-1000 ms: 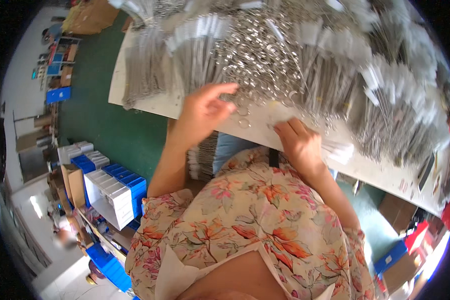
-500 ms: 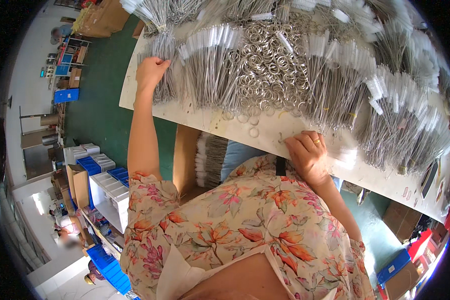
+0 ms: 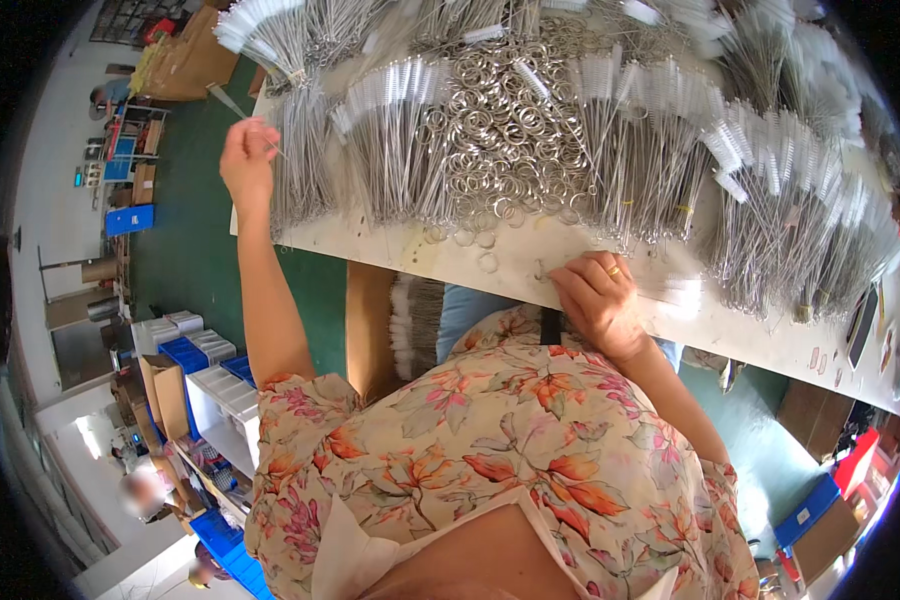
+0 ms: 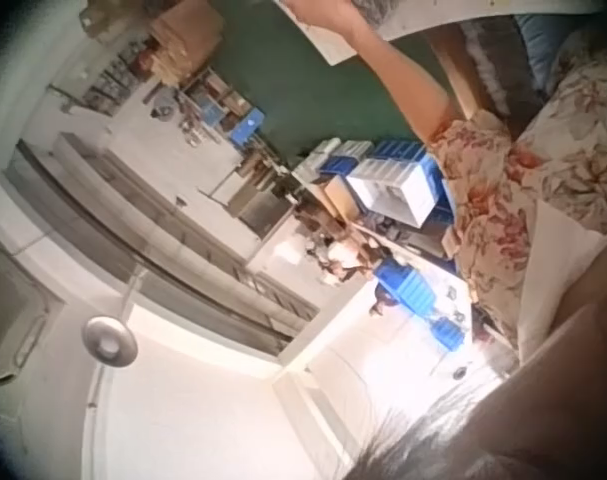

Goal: The person is manually assembling small white nylon brushes onto metal key-rings in a factory setting.

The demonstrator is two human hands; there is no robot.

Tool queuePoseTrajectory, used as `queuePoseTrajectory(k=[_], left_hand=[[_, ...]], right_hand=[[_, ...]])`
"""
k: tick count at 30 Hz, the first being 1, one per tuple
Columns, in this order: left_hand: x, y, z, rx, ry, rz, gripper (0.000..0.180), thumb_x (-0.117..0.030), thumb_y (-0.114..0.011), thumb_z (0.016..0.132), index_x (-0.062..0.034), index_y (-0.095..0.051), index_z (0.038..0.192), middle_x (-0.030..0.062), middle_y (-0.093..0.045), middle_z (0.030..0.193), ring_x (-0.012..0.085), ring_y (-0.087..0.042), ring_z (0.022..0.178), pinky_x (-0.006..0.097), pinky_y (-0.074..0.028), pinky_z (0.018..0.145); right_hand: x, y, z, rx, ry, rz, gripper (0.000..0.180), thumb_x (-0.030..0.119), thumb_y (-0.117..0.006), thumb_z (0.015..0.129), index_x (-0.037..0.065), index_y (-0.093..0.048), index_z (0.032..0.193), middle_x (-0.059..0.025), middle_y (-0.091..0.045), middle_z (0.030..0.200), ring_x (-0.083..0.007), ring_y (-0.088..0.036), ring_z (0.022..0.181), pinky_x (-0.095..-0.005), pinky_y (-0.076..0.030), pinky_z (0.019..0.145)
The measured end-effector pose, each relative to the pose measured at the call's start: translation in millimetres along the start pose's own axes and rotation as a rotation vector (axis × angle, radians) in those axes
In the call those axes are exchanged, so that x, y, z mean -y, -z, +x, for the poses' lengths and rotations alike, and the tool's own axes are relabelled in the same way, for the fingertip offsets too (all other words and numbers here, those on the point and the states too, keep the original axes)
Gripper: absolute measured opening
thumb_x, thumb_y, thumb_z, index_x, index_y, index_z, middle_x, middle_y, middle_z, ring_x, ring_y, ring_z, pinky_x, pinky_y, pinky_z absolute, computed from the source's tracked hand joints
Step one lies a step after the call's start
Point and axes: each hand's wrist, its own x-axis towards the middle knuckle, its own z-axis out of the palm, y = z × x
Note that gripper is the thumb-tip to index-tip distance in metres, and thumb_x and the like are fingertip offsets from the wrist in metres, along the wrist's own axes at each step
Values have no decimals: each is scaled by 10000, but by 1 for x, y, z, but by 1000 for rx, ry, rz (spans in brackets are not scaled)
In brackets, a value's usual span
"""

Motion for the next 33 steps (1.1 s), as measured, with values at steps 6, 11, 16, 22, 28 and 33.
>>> queuePoseTrajectory(k=[6,11,16,22,28,33], left_hand=[[-26,-48,-39,218,-8,-15,242,-262,-579,854,-28,-636,874,103,-633,751,159,-598,691,293,-468,642],[-16,-64,-53,373,-104,105,222,-216,-629,807,5,-607,821,102,-621,707,147,-545,626,279,-444,620],[2,-55,-48,388,-67,8,204,-202,-621,810,2,-607,804,61,-609,673,121,-525,622,257,-423,624],[-31,-62,-59,273,-70,34,174,-174,-576,843,-1,-583,824,50,-635,734,119,-538,673,261,-425,669],[-61,-66,-44,-18,-206,-228,175,-175,-517,905,-24,-560,982,42,-619,787,102,-526,684,225,-411,651],[-85,-74,-45,51,-131,-465,236,-148,-509,907,-52,-557,1118,-5,-556,802,22,-379,563,180,-276,454]], right_hand=[[5,10,9,-32,17,7,236,-8,-673,646,39,-616,870,-57,-557,815,-235,-554,761,-349,-450,668],[-25,31,43,-123,-150,-11,165,-2,-655,716,33,-620,873,-92,-576,780,-251,-575,674,-324,-465,614],[-60,44,72,-173,-389,6,93,109,-611,791,39,-607,851,-112,-603,781,-267,-599,644,-353,-479,601],[-83,25,105,83,-720,-299,240,321,-615,784,93,-646,854,-80,-652,766,-237,-632,688,-364,-494,627],[-93,26,99,-228,-784,96,228,292,-638,711,75,-653,781,-98,-643,718,-268,-633,695,-361,-497,639],[-75,77,100,-518,-709,187,182,199,-639,733,36,-635,813,-104,-635,709,-253,-619,642,-329,-488,609]])
